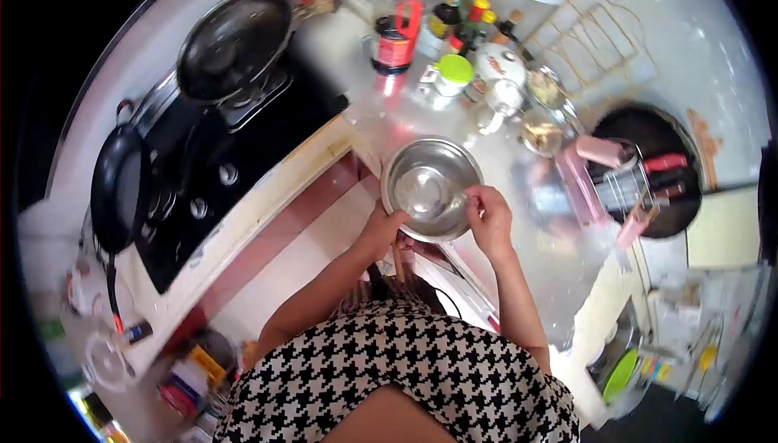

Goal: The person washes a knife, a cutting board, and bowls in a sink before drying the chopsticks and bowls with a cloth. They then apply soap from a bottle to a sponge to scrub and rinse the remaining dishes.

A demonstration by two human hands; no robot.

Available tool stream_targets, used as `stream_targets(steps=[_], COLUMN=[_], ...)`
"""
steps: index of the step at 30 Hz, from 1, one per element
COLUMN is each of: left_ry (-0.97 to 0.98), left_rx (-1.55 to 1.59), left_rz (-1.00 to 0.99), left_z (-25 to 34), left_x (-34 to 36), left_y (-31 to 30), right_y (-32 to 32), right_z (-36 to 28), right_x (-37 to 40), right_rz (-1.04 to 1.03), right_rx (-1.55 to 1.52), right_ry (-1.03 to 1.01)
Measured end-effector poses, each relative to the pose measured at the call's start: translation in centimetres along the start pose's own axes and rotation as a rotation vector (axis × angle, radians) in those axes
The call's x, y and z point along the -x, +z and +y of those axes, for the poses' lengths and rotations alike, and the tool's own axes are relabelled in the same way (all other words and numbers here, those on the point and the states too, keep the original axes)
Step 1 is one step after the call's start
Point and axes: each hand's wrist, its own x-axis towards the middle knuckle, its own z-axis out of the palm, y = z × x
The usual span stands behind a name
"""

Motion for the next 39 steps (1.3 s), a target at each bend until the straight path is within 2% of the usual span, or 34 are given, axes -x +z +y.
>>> stream_targets(steps=[1, 2, 5, 6, 8, 9, 10, 13, 14, 15, 16, 17, 18, 19, 21, 24, 27, 28, 31, 32, 35, 36, 39], left_ry=[0.000, -0.004, -0.070, -0.082, -0.154, -0.122, -0.177, -0.210, -0.273, -0.258, -0.180, -0.173, -0.160, -0.137, -0.166, -0.232, -0.217, -0.222, -0.291, -0.351, -0.370, -0.370, -0.454], left_rx=[0.022, -0.003, -0.035, -0.052, -0.091, -0.102, -0.096, -0.204, -0.267, -0.263, -0.253, -0.251, -0.284, -0.338, -0.275, -0.314, -0.383, -0.403, -0.450, -0.437, -0.459, -0.454, -0.462], left_rz=[0.022, 0.082, -0.243, -0.314, -0.429, -0.453, -0.351, -0.436, -0.428, -0.459, -0.477, -0.511, -0.446, -0.530, -0.435, -0.590, -0.614, -0.619, -0.656, -0.700, -0.734, -0.686, -0.704], left_z=[0.1, 0.0, -1.6, -1.5, -2.8, -6.0, -5.7, -5.6, -5.3, -5.7, -9.4, -10.3, -9.8, -10.4, -11.9, -16.3, -21.2, -22.8, -27.3, -28.7, -32.8, -33.5, -35.2], left_x=[-0.1, 0.0, -0.7, -0.2, 0.2, -0.4, 0.7, 2.7, 3.4, 3.5, 1.6, 1.6, 3.2, 3.1, 4.9, 4.9, 7.1, 8.1, 9.1, 9.0, 9.4, 10.1, 8.0], left_y=[0.4, 1.5, 0.9, 1.8, 2.8, 4.4, 5.0, 6.1, 6.8, 7.1, 8.5, 9.3, 10.9, 11.9, 15.3, 19.3, 25.0, 26.8, 32.4, 34.2, 38.7, 40.3, 43.5], right_y=[-0.1, -0.6, -1.0, -0.8, -1.5, -1.9, -2.0, -3.2, -3.7, -4.1, -4.4, -5.1, -5.7, -6.4, -8.6, -11.6, -15.1, -16.1, -20.0, -21.2, -24.3, -25.2, -26.9], right_z=[0.1, 0.7, -0.6, -0.2, -1.3, 1.5, 0.4, -1.4, -1.3, -1.0, 3.7, 4.2, 4.3, 4.8, 4.9, 8.2, 11.7, 13.0, 15.5, 15.9, 17.1, 17.4, 18.7], right_x=[0.9, 1.5, 5.4, 6.7, 8.6, 10.0, 10.1, 12.4, 13.5, 14.7, 16.7, 18.1, 19.2, 20.2, 23.0, 28.3, 33.9, 35.8, 40.7, 42.6, 47.2, 48.5, 50.4], right_rz=[0.094, 0.180, 0.195, 0.162, 0.197, 0.217, 0.281, 0.310, 0.267, 0.229, 0.211, 0.178, 0.289, 0.400, 0.409, 0.276, 0.283, 0.396, 0.388, 0.245, 0.231, 0.207, 0.404], right_rx=[0.049, 0.183, 0.293, 0.289, 0.401, 0.440, 0.454, 0.565, 0.515, 0.466, 0.413, 0.356, 0.353, 0.424, 0.507, 0.362, 0.413, 0.449, 0.592, 0.564, 0.551, 0.590, 0.656], right_ry=[-0.071, -0.286, -0.171, -0.049, 0.003, -0.045, -0.066, -0.068, 0.009, 0.090, 0.107, 0.194, 0.128, 0.008, -0.020, 0.118, 0.150, 0.057, 0.099, 0.255, 0.396, 0.422, 0.354])
